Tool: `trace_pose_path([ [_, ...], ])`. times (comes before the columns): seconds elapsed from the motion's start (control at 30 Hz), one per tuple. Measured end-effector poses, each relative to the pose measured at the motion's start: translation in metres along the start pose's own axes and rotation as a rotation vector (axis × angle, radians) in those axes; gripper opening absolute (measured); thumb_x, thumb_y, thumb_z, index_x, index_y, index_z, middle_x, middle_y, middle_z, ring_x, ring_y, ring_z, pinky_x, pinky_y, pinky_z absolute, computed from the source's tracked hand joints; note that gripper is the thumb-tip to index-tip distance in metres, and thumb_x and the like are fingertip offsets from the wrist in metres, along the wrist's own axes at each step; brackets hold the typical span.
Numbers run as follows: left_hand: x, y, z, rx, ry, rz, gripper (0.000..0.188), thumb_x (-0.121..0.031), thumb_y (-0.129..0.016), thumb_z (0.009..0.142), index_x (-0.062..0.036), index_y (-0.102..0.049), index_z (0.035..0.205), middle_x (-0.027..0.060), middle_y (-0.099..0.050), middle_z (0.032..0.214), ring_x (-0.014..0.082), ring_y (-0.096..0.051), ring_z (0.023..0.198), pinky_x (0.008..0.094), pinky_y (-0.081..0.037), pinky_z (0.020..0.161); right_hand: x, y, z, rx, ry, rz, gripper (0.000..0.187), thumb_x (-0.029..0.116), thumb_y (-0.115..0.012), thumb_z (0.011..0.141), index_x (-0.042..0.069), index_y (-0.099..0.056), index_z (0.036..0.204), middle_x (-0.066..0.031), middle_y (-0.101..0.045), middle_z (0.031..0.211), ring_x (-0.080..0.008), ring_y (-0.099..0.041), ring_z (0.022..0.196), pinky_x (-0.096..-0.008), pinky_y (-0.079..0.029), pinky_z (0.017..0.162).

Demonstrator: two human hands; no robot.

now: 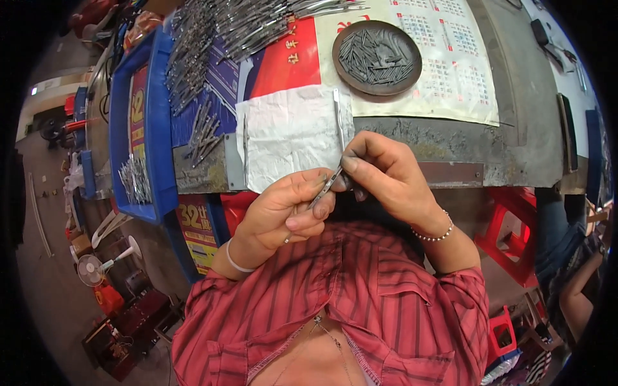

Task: Manually assembling or sorting small metal pins and tweezers at a workbench.

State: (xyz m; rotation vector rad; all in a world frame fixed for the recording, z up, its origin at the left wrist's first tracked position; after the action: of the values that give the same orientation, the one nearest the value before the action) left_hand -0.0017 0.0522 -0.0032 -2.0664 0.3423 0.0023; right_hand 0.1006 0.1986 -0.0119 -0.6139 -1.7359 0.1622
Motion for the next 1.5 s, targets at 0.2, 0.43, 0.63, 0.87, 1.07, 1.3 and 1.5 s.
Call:
trace_pose_path([
  [0.2,-0.003,-0.017,0.017,0.035,0.027,0.049,0.025,-0.019,-0.042,0.099,0.0018,-0.05,0.112,0.0057,-0.058,0.075,0.002,-0.034,0.038,0.0176,-0.027,0.035,0.008,0.014,-0.005,-0.085,0.096,0.031,0.012,0.013,-0.053,0.094,0.002,-0.052,0.089,-0.0007,-0.057,0.073,-0.0037,-0.048,0.058,-0.0179,-0.038,0.051],
  [0.43,0.002,-0.024,0.028,-0.004,0.055,0.051,0.024,-0.018,-0.042,0.099,0.001,-0.05,0.111,0.005,-0.057,0.074,0.0016,-0.034,0.038,0.0174,-0.027,0.034,0.016,0.025,-0.011,-0.062,0.066,0.007,0.01,0.01,-0.053,0.093,0.001,-0.052,0.088,-0.0012,-0.059,0.074,-0.0025,-0.05,0.061,-0.0175,-0.04,0.053],
  [0.63,0.004,-0.021,0.028,0.005,0.052,0.031,0.024,-0.018,-0.042,0.099,0.0011,-0.051,0.111,0.0048,-0.057,0.074,0.0011,-0.035,0.038,0.0173,-0.027,0.034,0.015,0.026,-0.011,-0.056,0.056,-0.005,0.011,0.011,-0.054,0.092,0.002,-0.051,0.087,-0.0007,-0.059,0.073,-0.0022,-0.049,0.06,-0.0174,-0.039,0.052],
  [0.87,0.002,-0.017,0.026,0.022,0.047,0.031,0.025,-0.018,-0.042,0.099,0.0023,-0.05,0.111,0.0044,-0.057,0.074,0.0011,-0.034,0.038,0.0175,-0.026,0.034,0.017,0.023,-0.007,-0.043,0.045,-0.045,0.01,0.01,-0.053,0.092,0.002,-0.051,0.086,-0.0007,-0.059,0.073,-0.0023,-0.049,0.061,-0.0177,-0.039,0.053],
  [1.07,-0.007,-0.019,0.03,-0.012,0.015,0.002,0.025,-0.017,-0.044,0.098,0.0026,-0.051,0.112,0.0041,-0.057,0.076,0.0017,-0.034,0.039,0.0178,-0.025,0.035,0.009,0.024,0.003,-0.101,0.069,0.041,0.011,0.011,-0.054,0.092,0.001,-0.052,0.087,0.0005,-0.057,0.074,-0.0023,-0.049,0.065,-0.0179,-0.04,0.055],
  [1.3,-0.054,-0.047,0.034,-0.097,-0.232,0.418,0.023,-0.014,-0.051,0.095,0.0011,-0.055,0.112,0.0101,-0.06,0.082,0.0076,-0.045,0.047,0.0192,-0.036,0.044,0.003,0.04,-0.011,-0.414,0.314,-0.227,0.008,0.005,-0.054,0.09,-0.001,-0.054,0.097,-0.0001,-0.056,0.076,-0.0043,-0.049,0.065,-0.0194,-0.041,0.059],
  [1.5,-0.194,-0.081,0.076,-0.382,-1.005,1.574,0.018,-0.011,-0.056,0.09,0.0029,-0.063,0.099,0.0039,-0.061,0.077,0.007,-0.054,0.064,0.0222,-0.046,0.059,-0.013,0.063,-0.035,-0.54,0.614,-0.396,0.009,-0.005,-0.055,0.084,-0.002,-0.053,0.092,-0.0085,-0.057,0.076,-0.0109,-0.051,0.06,-0.0231,-0.042,0.054],
])
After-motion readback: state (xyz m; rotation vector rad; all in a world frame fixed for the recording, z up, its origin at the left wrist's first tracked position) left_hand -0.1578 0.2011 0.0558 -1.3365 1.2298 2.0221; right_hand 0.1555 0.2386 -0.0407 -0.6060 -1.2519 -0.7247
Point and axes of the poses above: each hand's wrist, its own z-axis towards the middle knuckle, its own y-axis out of the back of the hand, x = y × z, the point moved 2 cm from there along z, towards the middle knuckle
